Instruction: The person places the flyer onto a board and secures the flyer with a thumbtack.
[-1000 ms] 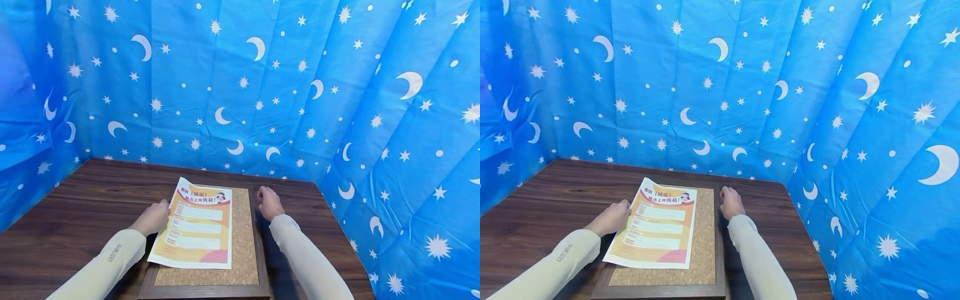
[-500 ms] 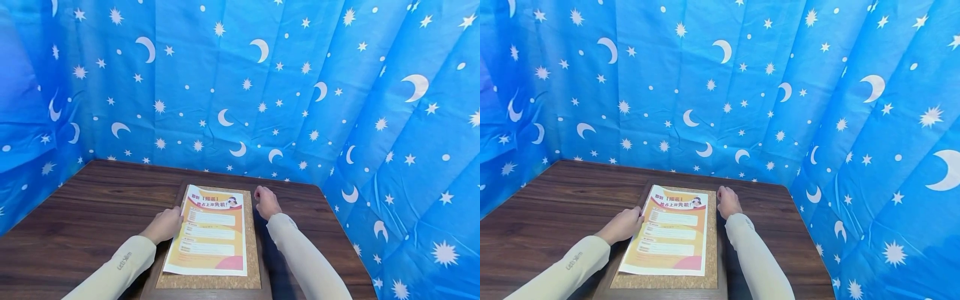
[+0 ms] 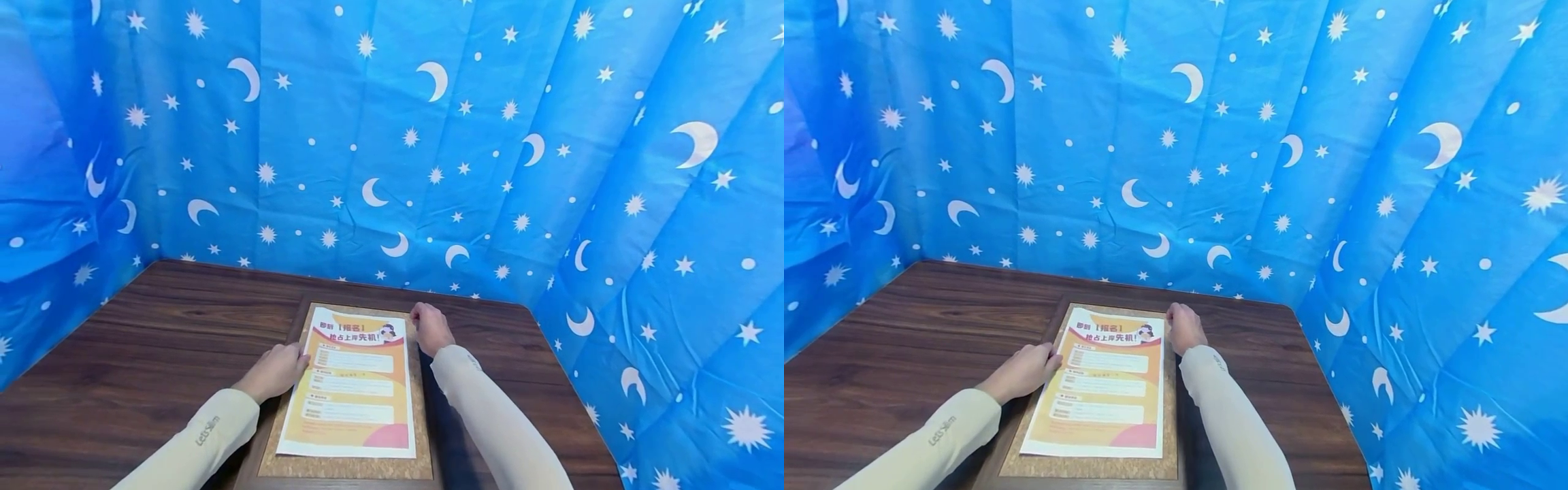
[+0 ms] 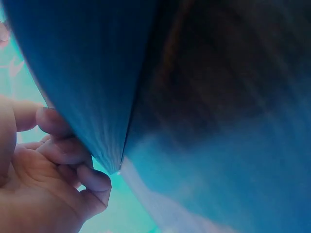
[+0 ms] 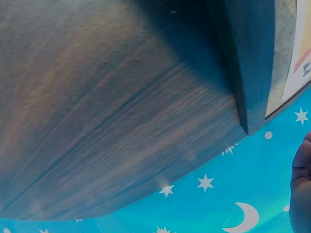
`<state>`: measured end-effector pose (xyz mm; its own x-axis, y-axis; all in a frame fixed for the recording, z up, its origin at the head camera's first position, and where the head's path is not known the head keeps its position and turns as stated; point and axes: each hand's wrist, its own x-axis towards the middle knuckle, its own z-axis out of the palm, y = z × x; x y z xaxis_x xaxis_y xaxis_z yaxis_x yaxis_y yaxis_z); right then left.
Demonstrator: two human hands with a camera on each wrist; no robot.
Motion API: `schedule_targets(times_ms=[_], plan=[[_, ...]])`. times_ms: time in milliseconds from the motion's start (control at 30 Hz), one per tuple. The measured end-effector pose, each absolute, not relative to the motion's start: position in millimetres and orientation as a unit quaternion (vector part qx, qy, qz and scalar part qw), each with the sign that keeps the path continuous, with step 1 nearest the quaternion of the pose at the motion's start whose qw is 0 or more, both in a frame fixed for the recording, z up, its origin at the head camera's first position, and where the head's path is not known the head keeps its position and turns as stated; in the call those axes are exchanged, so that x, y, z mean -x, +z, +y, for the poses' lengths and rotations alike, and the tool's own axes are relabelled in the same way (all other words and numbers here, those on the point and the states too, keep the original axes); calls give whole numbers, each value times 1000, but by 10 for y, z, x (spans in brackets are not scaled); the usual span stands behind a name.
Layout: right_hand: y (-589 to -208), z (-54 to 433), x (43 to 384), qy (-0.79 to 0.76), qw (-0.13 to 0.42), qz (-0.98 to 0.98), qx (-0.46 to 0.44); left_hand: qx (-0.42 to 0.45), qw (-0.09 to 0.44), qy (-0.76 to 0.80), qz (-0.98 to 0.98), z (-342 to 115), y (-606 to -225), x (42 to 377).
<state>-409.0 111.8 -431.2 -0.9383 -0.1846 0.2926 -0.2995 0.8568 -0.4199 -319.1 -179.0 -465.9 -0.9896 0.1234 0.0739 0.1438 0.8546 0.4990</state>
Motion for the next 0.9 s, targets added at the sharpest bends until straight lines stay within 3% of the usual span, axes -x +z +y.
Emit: schedule_targets(times_ms=[900], plan=[[-4541, 610, 4365, 268, 55, -953, -133, 76, 13, -239, -968, -1797, -4697, 3205]])
